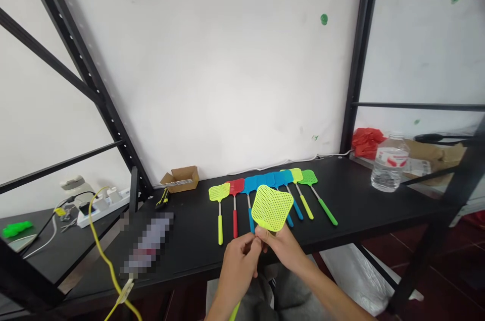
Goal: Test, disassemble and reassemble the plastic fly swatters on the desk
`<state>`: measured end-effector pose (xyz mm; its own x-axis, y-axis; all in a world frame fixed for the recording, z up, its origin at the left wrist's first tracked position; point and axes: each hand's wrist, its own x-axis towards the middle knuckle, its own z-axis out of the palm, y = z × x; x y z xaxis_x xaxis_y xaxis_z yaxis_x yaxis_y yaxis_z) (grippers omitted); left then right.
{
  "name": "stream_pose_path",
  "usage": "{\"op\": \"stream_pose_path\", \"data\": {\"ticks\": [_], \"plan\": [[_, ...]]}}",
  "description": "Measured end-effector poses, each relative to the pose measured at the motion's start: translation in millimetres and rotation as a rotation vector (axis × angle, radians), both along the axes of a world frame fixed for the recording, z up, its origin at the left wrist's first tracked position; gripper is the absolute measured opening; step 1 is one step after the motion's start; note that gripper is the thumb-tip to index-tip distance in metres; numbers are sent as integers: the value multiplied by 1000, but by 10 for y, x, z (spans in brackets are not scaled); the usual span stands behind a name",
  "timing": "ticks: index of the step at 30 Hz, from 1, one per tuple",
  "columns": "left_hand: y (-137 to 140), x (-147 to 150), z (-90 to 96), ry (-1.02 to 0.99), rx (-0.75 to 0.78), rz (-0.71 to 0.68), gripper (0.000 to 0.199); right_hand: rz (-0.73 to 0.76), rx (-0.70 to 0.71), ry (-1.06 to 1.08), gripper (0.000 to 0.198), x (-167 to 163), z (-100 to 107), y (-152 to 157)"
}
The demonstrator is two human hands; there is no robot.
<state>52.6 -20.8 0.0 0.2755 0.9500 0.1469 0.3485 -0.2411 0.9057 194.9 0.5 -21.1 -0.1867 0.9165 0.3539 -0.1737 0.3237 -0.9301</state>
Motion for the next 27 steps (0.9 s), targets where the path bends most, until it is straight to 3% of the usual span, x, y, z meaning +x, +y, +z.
{"op": "stream_pose_path", "data": {"ticks": [4, 7, 9, 14, 18, 22, 27], "plan": [[-90, 5, 52, 328, 275, 180, 36, -54, -10, -36, 32, 3, 10, 3], [-96, 8, 73, 311, 293, 165, 35, -55, -25, -47, 34, 9, 9, 13], [-69, 14, 74, 133, 150, 80, 35, -32, -47, -33, 36, 12, 11, 15], [57, 54, -19, -360, -421, -122, 35, 10, -100, 29, 35, 3, 51, -9], [141, 101, -144, -530, -572, -171, 38, 3, -102, 48, 35, 3, 84, -14], [105, 108, -128, -397, -419, -145, 39, -28, -96, 27, 36, 30, 71, 4], [-71, 44, 54, 82, 106, 43, 36, -24, -59, -39, 35, 68, 14, 41]]}}
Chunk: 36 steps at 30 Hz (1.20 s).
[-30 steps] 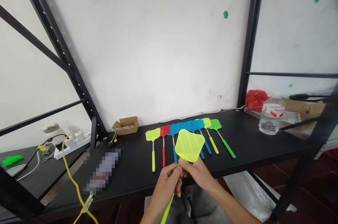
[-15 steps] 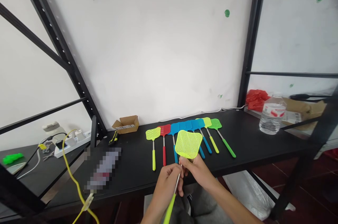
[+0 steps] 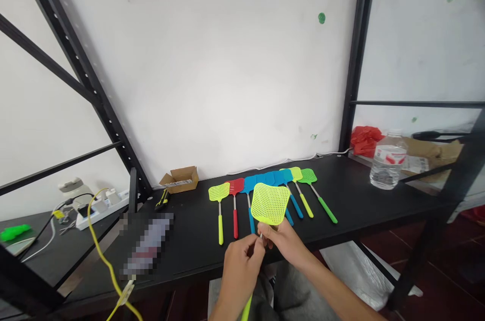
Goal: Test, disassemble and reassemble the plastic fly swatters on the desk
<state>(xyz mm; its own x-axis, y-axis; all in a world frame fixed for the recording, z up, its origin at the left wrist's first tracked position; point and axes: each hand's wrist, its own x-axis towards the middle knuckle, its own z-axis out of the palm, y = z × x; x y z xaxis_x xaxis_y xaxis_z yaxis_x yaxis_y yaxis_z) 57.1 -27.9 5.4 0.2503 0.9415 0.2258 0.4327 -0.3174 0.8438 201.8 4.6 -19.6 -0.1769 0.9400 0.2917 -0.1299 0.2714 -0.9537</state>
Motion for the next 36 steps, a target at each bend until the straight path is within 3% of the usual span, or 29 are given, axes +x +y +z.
{"op": "stream_pose_path", "data": {"ticks": [3, 5, 11, 14, 16, 20, 22, 25, 36], "plan": [[-55, -18, 61, 231, 196, 120, 33, -21, 19, -16, 34, 24, -24, 22], [-49, -9, 61, 196, 157, 113, 33, -25, 17, -26, 35, 42, -21, 25], [78, 90, -83, -502, -559, -200, 36, -20, -21, 19, 37, 68, 68, 3], [100, 106, -117, -599, -643, -228, 37, -35, -28, 43, 37, 69, 97, 6], [77, 79, -90, -457, -510, -196, 37, -27, -23, 33, 37, 77, 96, 12], [-4, -19, 16, 103, 61, -3, 37, -45, -14, -5, 38, 93, 52, 35], [-25, -53, 48, 320, 245, 67, 34, -59, -19, -4, 39, 92, 26, 48], [-28, -66, 58, 443, 288, 68, 33, -60, -32, 16, 40, 87, 12, 53], [-44, -50, 89, 519, 296, 29, 33, -56, -81, 75, 42, 132, 59, 74]]}}
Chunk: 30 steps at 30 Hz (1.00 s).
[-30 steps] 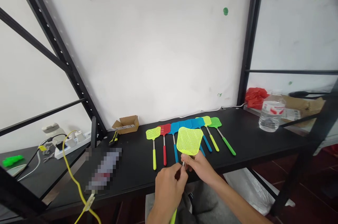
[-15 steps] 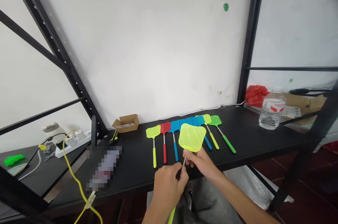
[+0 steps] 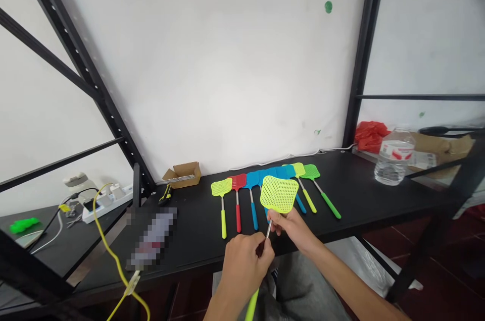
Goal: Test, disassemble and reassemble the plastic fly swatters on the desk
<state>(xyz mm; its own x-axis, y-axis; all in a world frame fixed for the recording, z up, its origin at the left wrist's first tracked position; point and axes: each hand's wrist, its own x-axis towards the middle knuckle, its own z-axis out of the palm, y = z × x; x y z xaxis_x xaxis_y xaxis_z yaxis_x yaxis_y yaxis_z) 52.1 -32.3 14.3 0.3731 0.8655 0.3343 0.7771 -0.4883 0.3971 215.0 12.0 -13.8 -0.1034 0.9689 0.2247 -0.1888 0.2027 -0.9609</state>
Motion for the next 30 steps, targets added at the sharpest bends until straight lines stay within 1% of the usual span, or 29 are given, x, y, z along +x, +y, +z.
{"op": "stream_pose_path", "data": {"ticks": [6, 15, 18, 20, 24, 28, 30], "plan": [[7, -16, 22, 94, 52, -14, 32, -15, 17, 13, 39, 59, 9, 34], [7, -72, 84, 212, 98, -22, 29, -158, 38, 98, 37, 323, 12, 208], [31, -123, 97, 250, 99, -43, 30, -231, 34, 124, 37, 430, 24, 252], [43, -152, 113, 266, 90, -64, 31, -248, 32, 132, 36, 475, 26, 265], [68, -203, 144, 281, 81, -66, 31, -253, 27, 165, 34, 480, 15, 252], [113, -270, 127, 269, 87, -15, 25, -279, 8, 180, 33, 438, 26, 216], [139, -295, 99, 245, 87, 13, 22, -267, -1, 198, 33, 411, 35, 202]]}}
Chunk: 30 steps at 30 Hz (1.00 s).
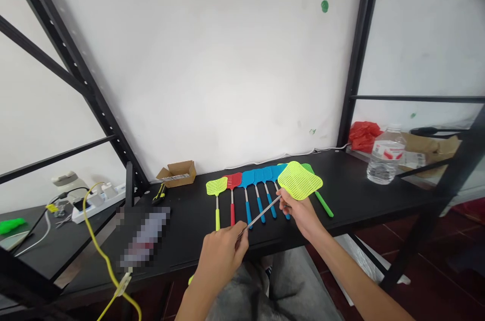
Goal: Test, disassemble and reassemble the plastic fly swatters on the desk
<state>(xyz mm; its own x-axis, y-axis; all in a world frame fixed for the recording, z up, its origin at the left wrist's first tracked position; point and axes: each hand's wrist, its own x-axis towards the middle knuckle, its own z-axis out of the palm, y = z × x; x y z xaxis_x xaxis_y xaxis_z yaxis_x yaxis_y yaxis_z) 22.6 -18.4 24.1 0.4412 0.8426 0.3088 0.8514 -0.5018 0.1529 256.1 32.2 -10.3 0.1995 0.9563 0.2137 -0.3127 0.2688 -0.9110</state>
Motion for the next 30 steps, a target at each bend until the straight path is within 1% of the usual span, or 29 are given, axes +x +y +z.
{"op": "stream_pose_path", "data": {"ticks": [4, 8, 11, 15, 18, 22, 30], "plan": [[18, 26, -64, -63, -19, 29, 20, 96, -34, 14, 35, -117, -26, -31], [-17, 110, -103, -122, -48, 4, 16, 271, -65, -73, 41, -328, -109, -97], [-27, 137, -125, -144, -63, -14, 16, 342, -59, -114, 44, -437, -153, -139], [10, 118, -164, -134, -68, -14, 25, 325, -29, -156, 43, -431, -151, -145], [42, 108, -188, -120, -62, -15, 32, 288, -37, -148, 43, -388, -136, -133], [63, 106, -194, -109, -61, -18, 33, 255, -73, -124, 42, -363, -119, -122], [51, 110, -131, -92, -46, -17, 35, 210, -68, -106, 43, -318, -67, -131]]}}
